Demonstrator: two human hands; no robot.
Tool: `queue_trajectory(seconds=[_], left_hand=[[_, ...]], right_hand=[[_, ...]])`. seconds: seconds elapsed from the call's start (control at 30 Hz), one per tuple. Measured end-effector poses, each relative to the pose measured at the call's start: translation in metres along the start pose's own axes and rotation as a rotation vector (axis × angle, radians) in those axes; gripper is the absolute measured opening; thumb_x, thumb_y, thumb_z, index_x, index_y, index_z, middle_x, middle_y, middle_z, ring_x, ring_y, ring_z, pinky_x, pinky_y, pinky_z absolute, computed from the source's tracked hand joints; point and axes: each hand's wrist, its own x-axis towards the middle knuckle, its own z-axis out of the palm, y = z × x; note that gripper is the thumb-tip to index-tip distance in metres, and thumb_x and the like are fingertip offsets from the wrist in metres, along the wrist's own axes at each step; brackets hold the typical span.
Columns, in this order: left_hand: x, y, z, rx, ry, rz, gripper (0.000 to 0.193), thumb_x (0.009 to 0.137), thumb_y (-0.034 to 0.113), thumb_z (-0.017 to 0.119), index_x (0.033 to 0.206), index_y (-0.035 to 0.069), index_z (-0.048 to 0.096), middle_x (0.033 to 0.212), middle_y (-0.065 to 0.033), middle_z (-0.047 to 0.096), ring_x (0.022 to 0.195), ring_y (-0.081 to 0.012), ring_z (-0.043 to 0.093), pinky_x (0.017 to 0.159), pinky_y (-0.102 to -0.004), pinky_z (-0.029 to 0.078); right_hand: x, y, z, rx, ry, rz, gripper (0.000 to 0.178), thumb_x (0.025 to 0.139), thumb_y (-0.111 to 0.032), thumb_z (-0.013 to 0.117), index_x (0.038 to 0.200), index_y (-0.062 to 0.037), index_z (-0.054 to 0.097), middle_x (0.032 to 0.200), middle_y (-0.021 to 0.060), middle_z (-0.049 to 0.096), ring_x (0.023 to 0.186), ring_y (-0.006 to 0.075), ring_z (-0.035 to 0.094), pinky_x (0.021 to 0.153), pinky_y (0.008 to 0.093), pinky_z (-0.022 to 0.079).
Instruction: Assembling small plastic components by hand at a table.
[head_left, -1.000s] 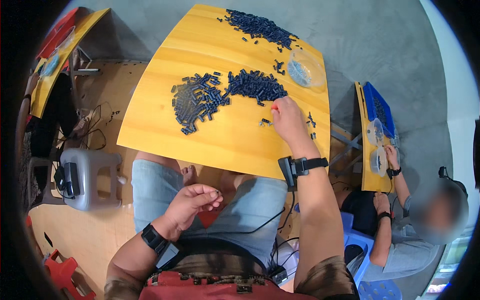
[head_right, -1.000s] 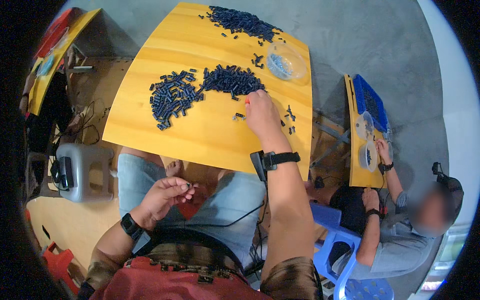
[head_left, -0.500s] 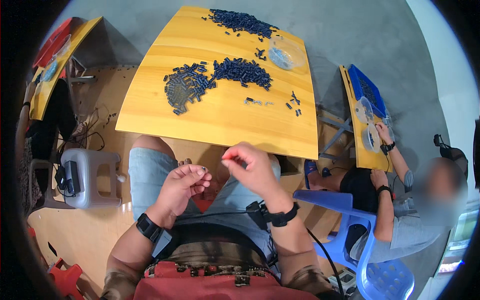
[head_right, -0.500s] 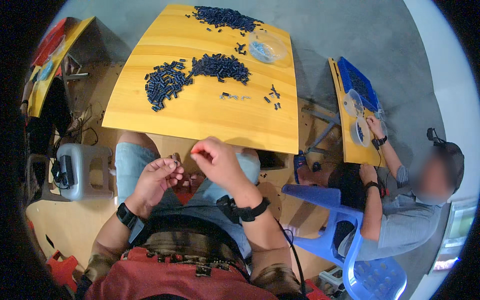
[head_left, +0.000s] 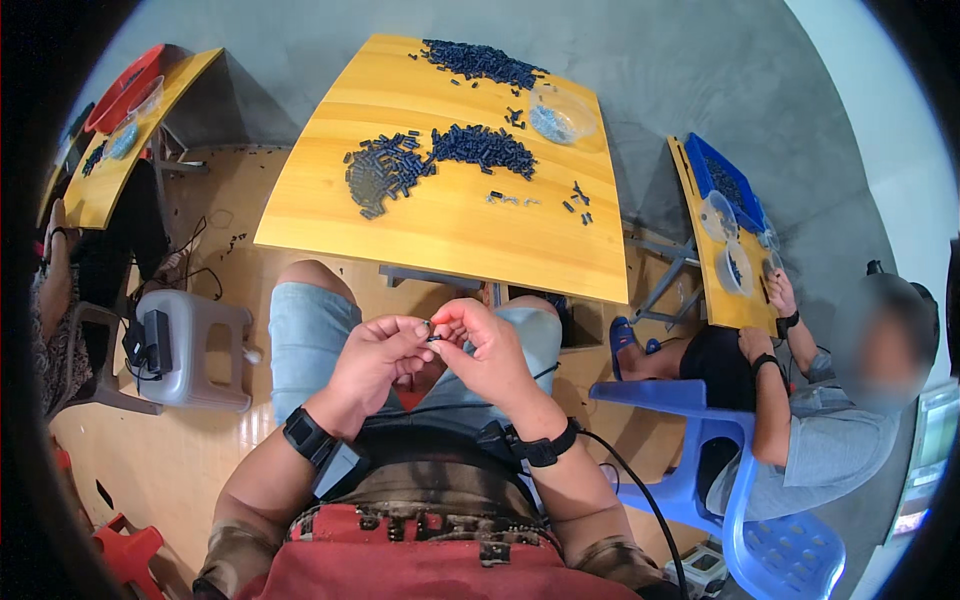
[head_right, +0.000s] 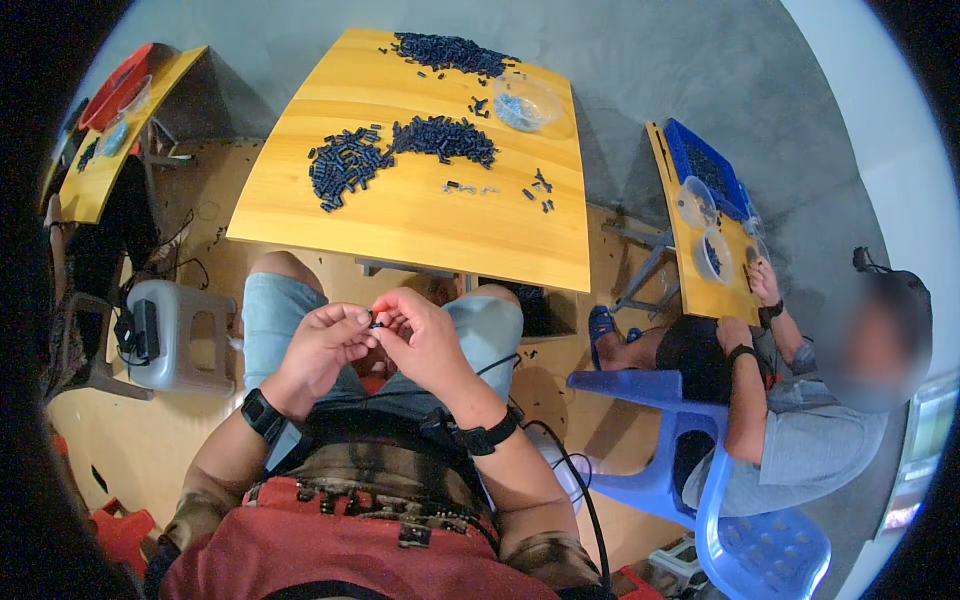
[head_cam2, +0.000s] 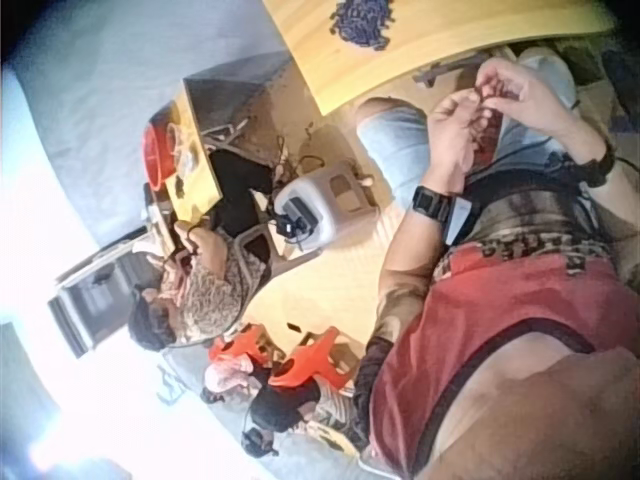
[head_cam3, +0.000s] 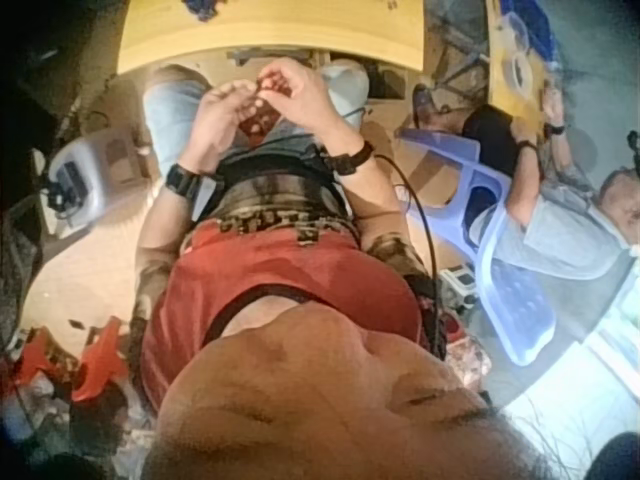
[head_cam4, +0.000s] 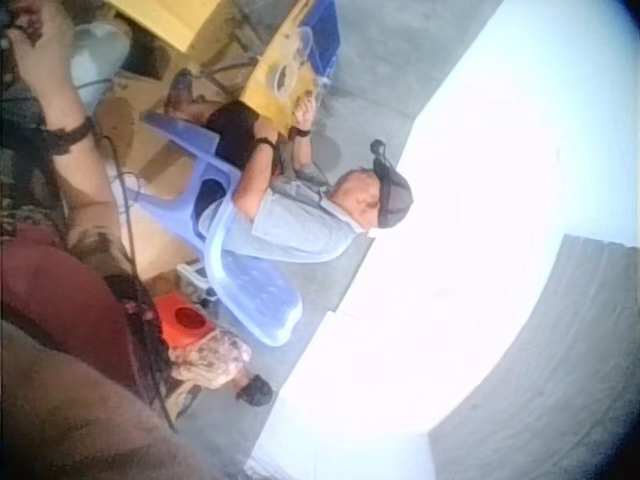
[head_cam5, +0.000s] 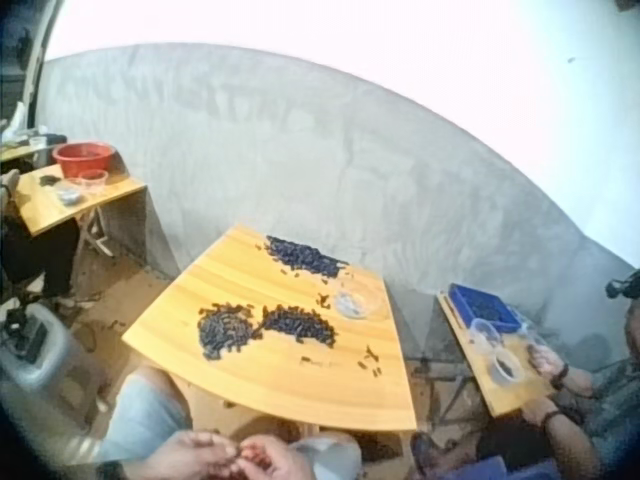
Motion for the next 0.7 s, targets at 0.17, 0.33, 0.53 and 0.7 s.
queue_trajectory(seconds=[0.17,0.33,0.53,0.7], left_hand=[[0.001,-0.002,-0.003,0.063,-0.028,0.022,0.014,0.088,0.014,0.064,0.094,0.002,0.064,0.08,-0.0047,0.067,0.067,-0.0076,0.062,0.059,-0.0178,0.049],[0.0,-0.002,-0.003,0.104,-0.035,0.024,0.011,0.087,0.013,0.065,0.092,0.003,0.064,0.081,-0.0046,0.067,0.069,-0.0091,0.063,0.06,-0.0191,0.05],[0.0,-0.004,-0.004,0.07,-0.035,0.046,0.011,0.086,0.011,0.066,0.093,0.003,0.064,0.08,-0.0042,0.067,0.069,-0.0095,0.063,0.06,-0.0196,0.05],[0.0,-0.003,0.0,0.054,0.024,0.067,0.014,0.085,0.013,0.068,0.094,0.002,0.065,0.076,-0.0026,0.066,0.06,-0.0043,0.058,0.052,-0.0152,0.045]], right_hand=[[-0.002,0.006,-0.003,0.028,-0.016,0.017,0.02,0.076,-0.002,0.066,0.095,-0.0012,0.058,0.08,0.0068,0.061,0.071,0.0133,0.06,0.064,0.0255,0.05],[-0.002,0.004,-0.005,0.02,-0.03,0.036,0.021,0.076,-0.002,0.065,0.095,-0.0008,0.058,0.08,0.0063,0.062,0.071,0.0122,0.061,0.064,0.025,0.05],[-0.004,0.0,-0.006,-0.036,-0.048,0.059,0.018,0.079,-0.007,0.068,0.093,-0.0006,0.061,0.078,0.004,0.063,0.067,0.0092,0.059,0.061,0.0225,0.049],[-0.005,0.018,-0.007,0.321,-0.076,0.228,0.015,0.086,-0.014,0.067,0.092,-0.0013,0.063,0.079,-0.0027,0.062,0.067,0.0028,0.054,0.059,0.0196,0.046]])
